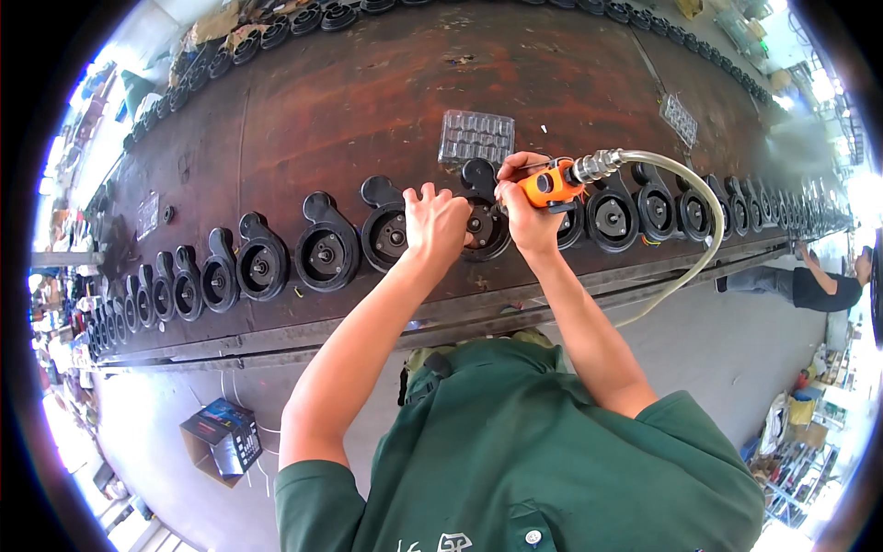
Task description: The person assembles electronic components by using a pneumatic screwdriver to secure screws into black plastic housings arranged on a workbench.
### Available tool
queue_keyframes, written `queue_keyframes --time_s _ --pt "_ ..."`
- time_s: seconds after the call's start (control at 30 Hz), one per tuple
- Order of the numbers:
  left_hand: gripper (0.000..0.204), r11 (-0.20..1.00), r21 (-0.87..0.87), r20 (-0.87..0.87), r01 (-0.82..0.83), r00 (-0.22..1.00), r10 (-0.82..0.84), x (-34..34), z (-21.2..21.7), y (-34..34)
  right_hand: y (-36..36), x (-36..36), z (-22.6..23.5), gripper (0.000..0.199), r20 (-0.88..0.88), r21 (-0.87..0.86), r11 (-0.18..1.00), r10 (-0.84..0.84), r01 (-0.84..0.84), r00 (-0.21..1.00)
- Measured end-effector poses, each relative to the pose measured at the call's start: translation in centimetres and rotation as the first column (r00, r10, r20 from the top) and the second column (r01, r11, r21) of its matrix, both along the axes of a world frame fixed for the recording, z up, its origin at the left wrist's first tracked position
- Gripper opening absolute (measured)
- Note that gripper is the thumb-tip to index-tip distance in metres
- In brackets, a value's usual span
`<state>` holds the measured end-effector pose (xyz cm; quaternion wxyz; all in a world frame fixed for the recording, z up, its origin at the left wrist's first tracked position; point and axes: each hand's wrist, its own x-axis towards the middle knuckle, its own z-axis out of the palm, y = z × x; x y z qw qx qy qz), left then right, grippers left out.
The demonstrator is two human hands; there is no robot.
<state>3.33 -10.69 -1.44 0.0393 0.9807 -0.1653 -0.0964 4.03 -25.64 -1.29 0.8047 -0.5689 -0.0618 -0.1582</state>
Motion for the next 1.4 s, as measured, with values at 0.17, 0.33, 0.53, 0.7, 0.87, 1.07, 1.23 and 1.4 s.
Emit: queue_keyframes --time_s 0.17,0.33,0.53,0.7,0.87,1.07,1.23,1.4 --pt "0.04 1.0 -0.028 0.016 -0.008 1.0 0.009 -0.1 -0.2 0.2 0.1 1.0 0.5 0.024 0.021 0.018 1.0 0.019 -0.019 1.0" --pt "0.035 0.995 -0.094 0.047 -0.031 0.998 0.036 -0.3 -0.5 0.2 -0.1 1.5 0.0 0.024 0.068 0.011 1.0 0.022 -0.023 0.997" --pt "0.043 0.997 -0.061 -0.008 -0.041 0.999 0.04 -0.3 -0.1 0.2 -0.3 1.8 -0.3 0.025 0.029 0.008 0.999 0.05 -0.051 0.998" --pt "0.047 0.996 -0.087 -0.013 -0.03 0.999 0.029 -0.2 0.1 0.6 -0.1 2.0 -0.2 0.024 0.022 0.053 0.997 0.054 -0.055 0.998" --pt "0.047 0.995 -0.097 -0.026 -0.035 0.999 0.033 -0.3 0.4 0.6 -0.2 2.2 -0.3 0.023 0.039 0.052 0.997 0.051 -0.053 0.998" --pt "0.046 0.991 -0.129 -0.007 -0.041 0.999 0.041 -0.6 0.3 0.7 -0.3 2.3 -0.6 0.023 0.03 0.053 0.996 0.069 -0.07 0.997" --pt "0.044 0.988 -0.15 -0.01 -0.048 0.999 0.047 -0.8 0.2 0.8 0.0 2.4 -0.1 0.023 0.012 0.033 0.995 0.09 -0.09 0.996" --pt "0.041 0.994 -0.104 -0.013 -0.039 0.999 0.038 -0.4 0.1 0.4 0.3 2.6 -0.8 0.026 -0.007 -0.015 0.991 0.136 -0.136 0.991"
